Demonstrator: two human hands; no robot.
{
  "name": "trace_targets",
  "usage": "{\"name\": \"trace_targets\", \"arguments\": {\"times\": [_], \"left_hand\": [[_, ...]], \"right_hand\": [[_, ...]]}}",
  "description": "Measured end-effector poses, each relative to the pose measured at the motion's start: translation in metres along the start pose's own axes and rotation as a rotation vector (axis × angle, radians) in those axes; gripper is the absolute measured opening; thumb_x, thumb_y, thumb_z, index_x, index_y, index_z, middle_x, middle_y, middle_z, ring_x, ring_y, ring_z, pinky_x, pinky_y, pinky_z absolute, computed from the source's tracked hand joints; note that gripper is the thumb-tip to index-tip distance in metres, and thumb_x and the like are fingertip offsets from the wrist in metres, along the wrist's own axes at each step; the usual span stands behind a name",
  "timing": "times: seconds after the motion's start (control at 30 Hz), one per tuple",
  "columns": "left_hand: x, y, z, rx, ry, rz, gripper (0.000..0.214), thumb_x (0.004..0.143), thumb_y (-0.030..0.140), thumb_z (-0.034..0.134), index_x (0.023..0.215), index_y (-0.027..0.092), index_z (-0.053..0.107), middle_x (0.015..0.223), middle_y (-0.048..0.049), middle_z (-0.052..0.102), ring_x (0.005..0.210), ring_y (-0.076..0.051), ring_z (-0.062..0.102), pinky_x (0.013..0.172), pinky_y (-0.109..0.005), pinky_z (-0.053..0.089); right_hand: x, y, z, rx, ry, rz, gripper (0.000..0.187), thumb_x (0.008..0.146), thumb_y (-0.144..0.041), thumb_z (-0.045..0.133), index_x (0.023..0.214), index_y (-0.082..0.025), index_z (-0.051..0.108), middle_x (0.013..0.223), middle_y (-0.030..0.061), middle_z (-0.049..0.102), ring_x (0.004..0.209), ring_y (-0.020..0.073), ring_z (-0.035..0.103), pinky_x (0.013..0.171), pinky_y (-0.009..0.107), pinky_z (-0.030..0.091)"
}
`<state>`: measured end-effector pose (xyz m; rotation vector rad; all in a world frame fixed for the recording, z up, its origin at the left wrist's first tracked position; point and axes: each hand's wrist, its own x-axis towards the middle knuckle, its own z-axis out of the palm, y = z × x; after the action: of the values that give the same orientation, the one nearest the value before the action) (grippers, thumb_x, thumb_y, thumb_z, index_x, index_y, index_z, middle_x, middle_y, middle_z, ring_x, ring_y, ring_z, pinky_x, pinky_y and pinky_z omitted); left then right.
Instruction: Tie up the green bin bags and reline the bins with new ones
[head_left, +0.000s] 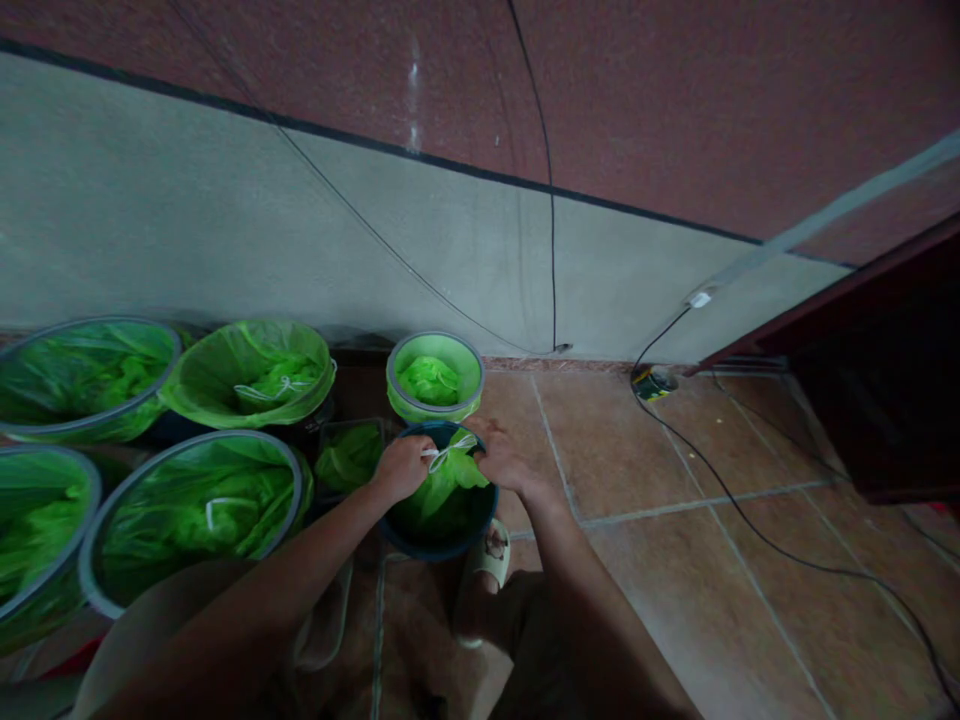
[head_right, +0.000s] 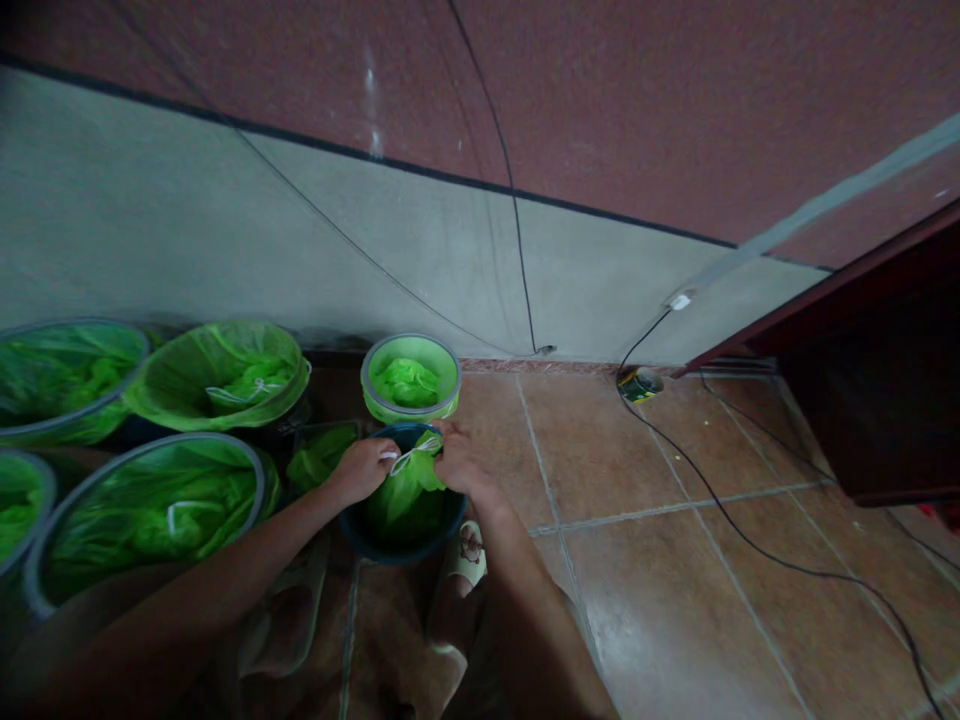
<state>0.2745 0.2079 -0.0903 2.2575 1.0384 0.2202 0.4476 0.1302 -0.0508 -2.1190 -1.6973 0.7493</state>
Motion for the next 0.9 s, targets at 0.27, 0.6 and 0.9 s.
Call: {"name": "trace_targets", "arguments": {"times": [0.27,0.6,0.9], "left_hand": [[-0.001,-0.001,0.007,-0.139,-0.136,-0.048,0.042,0.073,0.012,0.056,0.115,0.015,0.064,0.109,-0.0101,0.071,0.099,-0.022,0.065,0.089,-0.03,0.047],[-0.003,0.002,0.008,-0.457,-0.046,-0.167,0.016,0.076,0.017,0.054,0.081,0.015,0.069,0.082,-0.0063,0.071,0.084,-0.023,0.066,0.081,-0.033,0.049],[0.008,0.023,-0.017,-1.279,0.144,-0.399,0.014,0.064,0.022,0.065,0.075,0.014,0.064,0.057,0.0014,0.062,0.049,-0.013,0.057,0.051,-0.025,0.045]], "right_hand": [[0.006,-0.003,0.026,-0.144,-0.156,0.036,0.021,0.076,-0.009,0.051,0.085,-0.016,0.068,0.09,0.0088,0.07,0.088,0.0202,0.063,0.083,0.031,0.046],[0.005,-0.015,-0.002,0.992,0.281,-0.012,0.023,0.078,-0.034,0.058,0.093,-0.019,0.064,0.081,0.0012,0.069,0.066,0.0143,0.06,0.066,0.027,0.049],[-0.008,-0.015,0.002,0.194,-0.016,-0.247,0.043,0.075,-0.007,0.049,0.109,-0.022,0.07,0.118,0.0058,0.065,0.112,0.0207,0.059,0.102,0.036,0.043]]}}
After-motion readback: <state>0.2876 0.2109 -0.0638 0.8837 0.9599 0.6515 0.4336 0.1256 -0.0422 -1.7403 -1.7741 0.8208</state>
